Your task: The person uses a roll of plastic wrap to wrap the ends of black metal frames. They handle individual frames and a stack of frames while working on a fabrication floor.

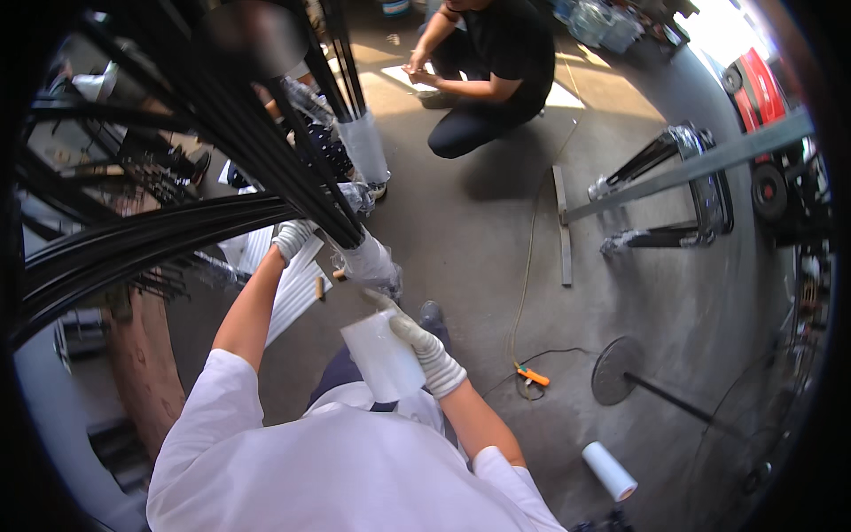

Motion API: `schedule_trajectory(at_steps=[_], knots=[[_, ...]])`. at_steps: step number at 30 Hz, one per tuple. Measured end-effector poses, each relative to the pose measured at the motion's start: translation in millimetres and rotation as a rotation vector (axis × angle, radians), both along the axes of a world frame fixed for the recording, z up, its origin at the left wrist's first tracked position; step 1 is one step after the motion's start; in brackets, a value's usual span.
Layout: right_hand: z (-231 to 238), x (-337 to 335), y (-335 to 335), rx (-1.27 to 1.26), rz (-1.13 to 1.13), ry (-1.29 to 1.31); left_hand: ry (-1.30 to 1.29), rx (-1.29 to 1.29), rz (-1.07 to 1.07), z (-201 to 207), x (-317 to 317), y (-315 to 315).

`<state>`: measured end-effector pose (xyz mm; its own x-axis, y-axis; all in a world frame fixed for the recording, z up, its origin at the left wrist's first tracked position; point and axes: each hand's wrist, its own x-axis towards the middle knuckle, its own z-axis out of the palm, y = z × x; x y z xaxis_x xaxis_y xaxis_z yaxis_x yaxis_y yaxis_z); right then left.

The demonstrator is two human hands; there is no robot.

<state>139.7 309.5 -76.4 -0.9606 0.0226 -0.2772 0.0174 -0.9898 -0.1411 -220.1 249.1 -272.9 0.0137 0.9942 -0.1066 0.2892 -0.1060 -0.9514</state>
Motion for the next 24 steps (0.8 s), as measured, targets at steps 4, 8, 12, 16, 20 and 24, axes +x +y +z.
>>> schedule_trajectory(at_steps=[4, 8, 12, 16, 20, 24], knots=[[-25, -30, 32, 0.384, -0.269, 0.135, 3.025, -0.442, -1.104, 69, 9, 16], [-54, -54, 70, 0.353, -0.312, 0.127, 3.847, -1.002, -0.83, 68, 18, 25], [-59, -73, 96, 0.303, -0.075, 0.326, 3.405, -1.478, -0.428, 42, 27, 45], [-55, -80, 91, 0.531, 0.028, 0.341, 3.339, -1.296, -0.732, 29, 12, 41], [-68, -88, 86, 0.425, 0.239, 0.287, 3.256, -1.199, -0.855, 33, 17, 35], [-73, -90, 83, 0.485, 0.285, 0.283, 3.172, -1.269, -0.919, 38, 25, 33]])
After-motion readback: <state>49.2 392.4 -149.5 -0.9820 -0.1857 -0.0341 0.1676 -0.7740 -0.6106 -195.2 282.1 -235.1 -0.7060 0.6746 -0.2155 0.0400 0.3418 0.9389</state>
